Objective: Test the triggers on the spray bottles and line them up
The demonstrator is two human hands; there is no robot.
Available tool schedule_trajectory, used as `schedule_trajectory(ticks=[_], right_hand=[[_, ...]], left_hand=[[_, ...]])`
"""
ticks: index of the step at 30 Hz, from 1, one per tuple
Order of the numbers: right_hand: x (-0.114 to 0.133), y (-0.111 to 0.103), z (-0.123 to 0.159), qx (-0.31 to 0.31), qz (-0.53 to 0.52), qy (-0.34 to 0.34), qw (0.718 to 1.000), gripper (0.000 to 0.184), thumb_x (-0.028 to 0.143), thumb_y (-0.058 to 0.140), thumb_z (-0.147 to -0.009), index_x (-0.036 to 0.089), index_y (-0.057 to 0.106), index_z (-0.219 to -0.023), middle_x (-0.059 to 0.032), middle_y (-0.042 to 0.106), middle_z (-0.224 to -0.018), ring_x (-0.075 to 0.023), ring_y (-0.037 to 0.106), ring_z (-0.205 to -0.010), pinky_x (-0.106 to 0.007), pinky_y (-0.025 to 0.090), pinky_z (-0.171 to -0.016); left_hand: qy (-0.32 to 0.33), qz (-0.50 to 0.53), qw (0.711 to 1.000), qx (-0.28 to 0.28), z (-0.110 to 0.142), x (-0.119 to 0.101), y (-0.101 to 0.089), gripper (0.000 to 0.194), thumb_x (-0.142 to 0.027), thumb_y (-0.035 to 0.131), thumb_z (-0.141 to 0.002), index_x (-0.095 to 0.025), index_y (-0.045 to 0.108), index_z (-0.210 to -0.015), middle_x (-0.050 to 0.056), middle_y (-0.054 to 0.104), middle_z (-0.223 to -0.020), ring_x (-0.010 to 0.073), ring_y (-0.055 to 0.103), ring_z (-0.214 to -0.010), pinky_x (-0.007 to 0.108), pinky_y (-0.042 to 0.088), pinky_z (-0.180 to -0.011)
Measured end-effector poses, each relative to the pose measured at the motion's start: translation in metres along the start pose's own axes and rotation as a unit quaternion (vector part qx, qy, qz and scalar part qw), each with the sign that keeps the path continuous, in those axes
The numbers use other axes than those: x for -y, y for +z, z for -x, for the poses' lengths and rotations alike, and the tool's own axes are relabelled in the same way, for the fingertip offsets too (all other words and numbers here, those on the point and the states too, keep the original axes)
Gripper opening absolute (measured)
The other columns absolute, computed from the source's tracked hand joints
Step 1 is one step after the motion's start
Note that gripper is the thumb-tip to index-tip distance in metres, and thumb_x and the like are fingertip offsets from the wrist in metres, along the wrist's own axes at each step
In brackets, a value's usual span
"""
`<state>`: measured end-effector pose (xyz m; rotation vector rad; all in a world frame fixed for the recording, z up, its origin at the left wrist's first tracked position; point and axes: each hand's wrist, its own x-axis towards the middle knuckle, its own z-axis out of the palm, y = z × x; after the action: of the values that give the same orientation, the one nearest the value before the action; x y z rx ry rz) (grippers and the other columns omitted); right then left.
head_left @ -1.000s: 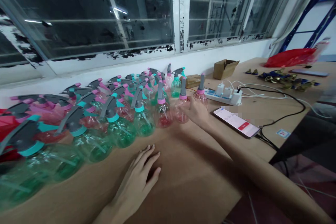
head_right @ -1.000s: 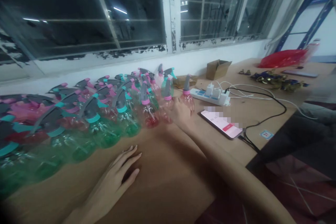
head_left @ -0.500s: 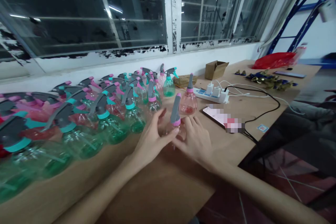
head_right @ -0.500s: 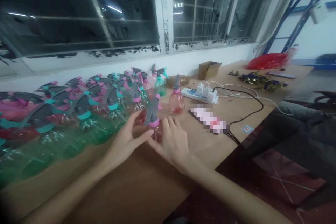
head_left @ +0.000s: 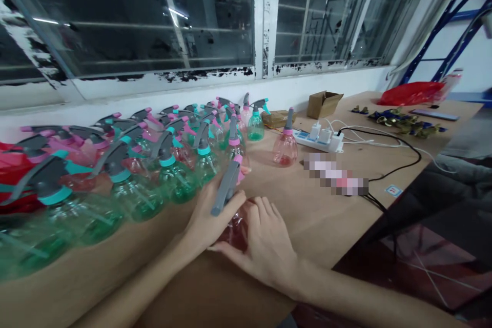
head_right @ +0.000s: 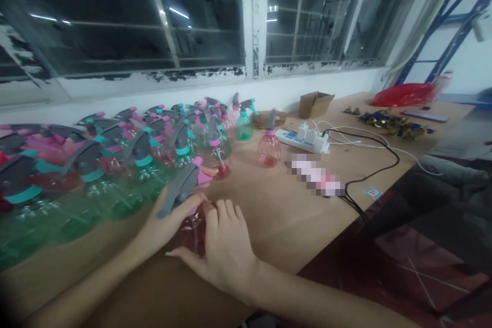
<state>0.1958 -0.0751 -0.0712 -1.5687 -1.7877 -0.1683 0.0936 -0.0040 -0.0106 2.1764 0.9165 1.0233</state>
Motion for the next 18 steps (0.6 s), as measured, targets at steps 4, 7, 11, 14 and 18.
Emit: schedule_trajectory(ticks=[4, 7, 11, 14, 18], right_hand=[[0.012, 0.007, -0.002, 0.066, -0.051, -0.048, 0.995, 0.081, 0.067, 0.047, -0.071, 0.006, 0.041, -0.125, -0.0171, 0.056, -0.106, -0.0283, 0.050, -0.092, -0.046, 0.043, -0.080], [0.014, 0.010, -0.006, 0.124, -0.111, -0.109, 0.980, 0.091, 0.068, 0.050, -0.069, 0.010, 0.028, -0.135, -0.0166, 0.051, -0.121, -0.0284, 0.048, -0.104, -0.045, 0.040, -0.089], [0.003, 0.016, -0.012, 0.188, -0.151, -0.144, 0.960, 0.100, 0.068, 0.055, -0.064, 0.012, 0.019, -0.138, -0.0172, 0.046, -0.130, -0.0288, 0.042, -0.117, -0.049, 0.032, -0.099], [-0.011, 0.023, -0.015, 0.208, -0.139, -0.133, 0.959, 0.082, 0.061, 0.055, -0.070, 0.015, 0.031, -0.134, -0.0159, 0.045, -0.132, -0.0283, 0.039, -0.122, -0.050, 0.031, -0.100], [-0.024, 0.033, -0.024, 0.205, -0.132, -0.151, 0.958, 0.056, 0.052, 0.053, -0.078, 0.020, 0.045, -0.123, -0.0110, 0.051, -0.126, -0.0231, 0.045, -0.118, -0.046, 0.037, -0.097]], left_hand=[[-0.036, 0.030, 0.999, -0.009, 0.012, 0.017, -0.023, 0.027, -0.023, 0.050, -0.076, -0.026, 0.058, -0.102, 0.001, 0.067, -0.097, 0.0206, 0.065, -0.086, 0.037, 0.053, -0.077], [-0.069, 0.050, 0.996, -0.027, 0.023, 0.026, -0.039, 0.026, -0.025, 0.050, -0.077, -0.025, 0.059, -0.102, 0.002, 0.068, -0.097, 0.0218, 0.064, -0.090, 0.039, 0.052, -0.079], [-0.069, 0.039, 0.997, -0.021, 0.036, 0.029, -0.059, 0.026, -0.026, 0.050, -0.076, -0.027, 0.062, -0.099, 0.001, 0.069, -0.088, 0.0220, 0.063, -0.089, 0.039, 0.050, -0.080], [-0.065, 0.016, 0.997, -0.023, 0.044, 0.030, -0.073, 0.027, -0.025, 0.049, -0.073, -0.027, 0.064, -0.095, 0.001, 0.069, -0.083, 0.0209, 0.064, -0.078, 0.037, 0.051, -0.072], [-0.079, 0.028, 0.996, -0.022, 0.052, 0.035, -0.086, 0.030, -0.023, 0.049, -0.071, -0.028, 0.063, -0.098, -0.001, 0.069, -0.077, 0.0209, 0.064, -0.081, 0.035, 0.051, -0.075]])
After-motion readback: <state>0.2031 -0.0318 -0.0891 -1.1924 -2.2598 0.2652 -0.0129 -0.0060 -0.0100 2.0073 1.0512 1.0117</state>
